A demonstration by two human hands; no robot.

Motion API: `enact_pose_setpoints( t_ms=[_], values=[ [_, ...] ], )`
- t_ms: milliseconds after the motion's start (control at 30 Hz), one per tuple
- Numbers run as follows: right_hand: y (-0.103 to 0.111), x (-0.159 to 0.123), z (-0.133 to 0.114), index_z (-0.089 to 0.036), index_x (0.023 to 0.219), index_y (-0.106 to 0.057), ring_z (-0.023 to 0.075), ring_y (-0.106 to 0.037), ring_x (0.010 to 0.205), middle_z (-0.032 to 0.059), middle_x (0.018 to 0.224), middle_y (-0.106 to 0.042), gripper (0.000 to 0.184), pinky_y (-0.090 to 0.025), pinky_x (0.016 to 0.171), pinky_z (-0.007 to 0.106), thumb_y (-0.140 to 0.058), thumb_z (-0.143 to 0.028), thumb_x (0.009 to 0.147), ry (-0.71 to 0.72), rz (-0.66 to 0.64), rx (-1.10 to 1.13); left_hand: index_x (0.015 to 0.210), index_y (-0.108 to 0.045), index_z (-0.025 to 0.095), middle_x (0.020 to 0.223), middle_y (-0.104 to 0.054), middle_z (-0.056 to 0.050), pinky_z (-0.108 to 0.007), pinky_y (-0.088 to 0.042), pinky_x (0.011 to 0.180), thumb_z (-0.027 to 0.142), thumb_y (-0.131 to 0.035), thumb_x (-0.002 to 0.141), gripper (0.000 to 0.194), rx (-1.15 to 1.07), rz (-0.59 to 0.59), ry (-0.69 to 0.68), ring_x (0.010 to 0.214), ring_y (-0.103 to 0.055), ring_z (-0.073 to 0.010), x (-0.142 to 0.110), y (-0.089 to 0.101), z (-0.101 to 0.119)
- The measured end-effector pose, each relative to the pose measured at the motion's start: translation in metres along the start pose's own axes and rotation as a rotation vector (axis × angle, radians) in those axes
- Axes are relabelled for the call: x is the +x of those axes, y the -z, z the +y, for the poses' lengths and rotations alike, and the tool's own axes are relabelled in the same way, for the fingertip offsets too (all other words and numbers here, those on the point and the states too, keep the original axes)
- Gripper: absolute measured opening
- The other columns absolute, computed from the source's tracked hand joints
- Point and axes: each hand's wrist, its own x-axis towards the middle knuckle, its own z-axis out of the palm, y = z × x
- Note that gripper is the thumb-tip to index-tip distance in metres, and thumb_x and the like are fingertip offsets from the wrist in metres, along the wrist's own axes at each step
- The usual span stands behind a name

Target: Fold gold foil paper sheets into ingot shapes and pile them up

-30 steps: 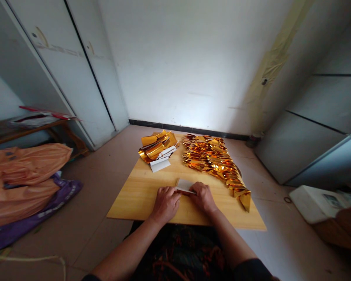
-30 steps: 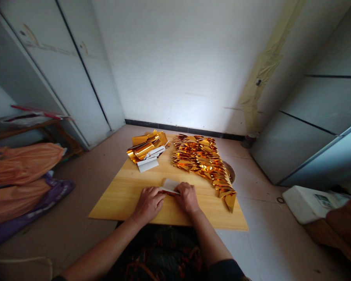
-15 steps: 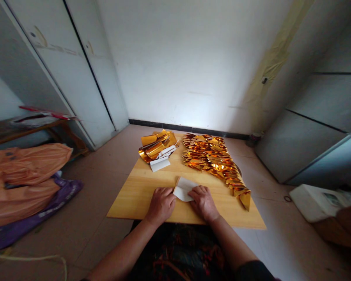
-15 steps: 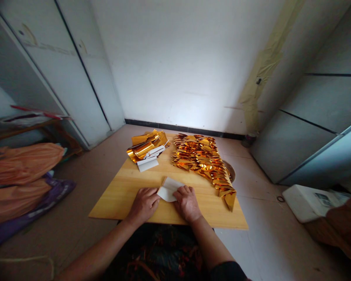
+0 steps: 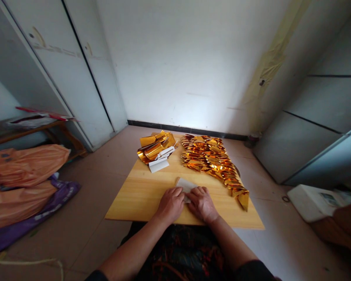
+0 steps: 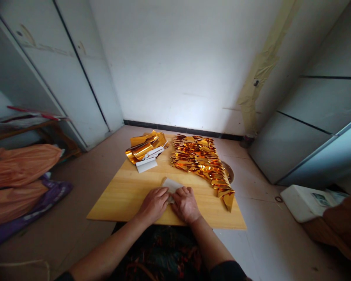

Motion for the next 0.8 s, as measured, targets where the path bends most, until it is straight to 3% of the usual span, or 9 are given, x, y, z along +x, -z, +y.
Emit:
enact_pose_setpoints(
  t_ms=[167,300,400,567,800],
  values=[
    [0.006,-0.006,0.007,-0.021,0.094,-0.067,0.0187,-0.048,0.089,0.0060,0.090,-0.061,0.026,-0.030,0.084,0.033,-0.049,-0.041,0.090,0.033,0.020,0.041,0.110,-0.061,0.022,0.121,-0.059,-0.008,-0.040,-0.040,0.093,0.017,-0.054,0.083,0.028,0.007,-0.013,0.001,0.114,-0.052,-0.0237,-0.007,-0.001,-0.002],
    [0.004,-0.002,0.020,-0.019,0.076,-0.066,0.0168,-0.051,0.082,0.0056,0.081,-0.061,0.028,-0.034,0.078,0.030,-0.046,-0.029,0.092,-0.084,0.100,0.080,0.115,-0.058,0.023,0.126,-0.056,-0.009,-0.042,-0.037,0.092,0.022,-0.055,0.084,0.031,0.036,-0.017,0.056,0.115,-0.050,-0.0249,-0.008,-0.003,0.006],
    [0.001,0.012,0.027,-0.019,0.090,-0.066,0.0187,-0.052,0.087,0.0081,0.092,-0.063,0.020,-0.038,0.078,0.029,-0.047,-0.021,0.088,-0.188,0.172,0.105,0.117,-0.057,0.024,0.126,-0.055,-0.009,-0.043,-0.036,0.091,0.028,-0.057,0.084,0.034,0.073,-0.024,0.089,0.111,-0.051,-0.0255,-0.006,-0.004,0.010],
    [0.002,0.039,0.023,-0.018,0.116,-0.058,0.0226,-0.051,0.101,0.0092,0.110,-0.061,0.039,-0.040,0.082,0.032,-0.051,-0.017,0.078,-0.407,-0.030,0.037,0.117,-0.057,0.026,0.119,-0.056,-0.007,-0.041,-0.035,0.091,0.035,-0.057,0.083,0.035,0.088,-0.043,0.068,0.106,-0.051,-0.0238,-0.005,0.000,0.006],
    [0.007,0.059,0.018,-0.023,0.103,-0.063,0.0232,-0.052,0.101,0.0062,0.103,-0.063,0.032,-0.038,0.078,0.032,-0.058,-0.025,0.071,-0.526,-0.199,0.034,0.117,-0.057,0.028,0.116,-0.055,-0.006,-0.040,-0.035,0.088,0.039,-0.060,0.081,0.038,0.076,-0.064,0.063,0.106,-0.048,-0.0243,-0.005,0.006,0.002]
  ],
)
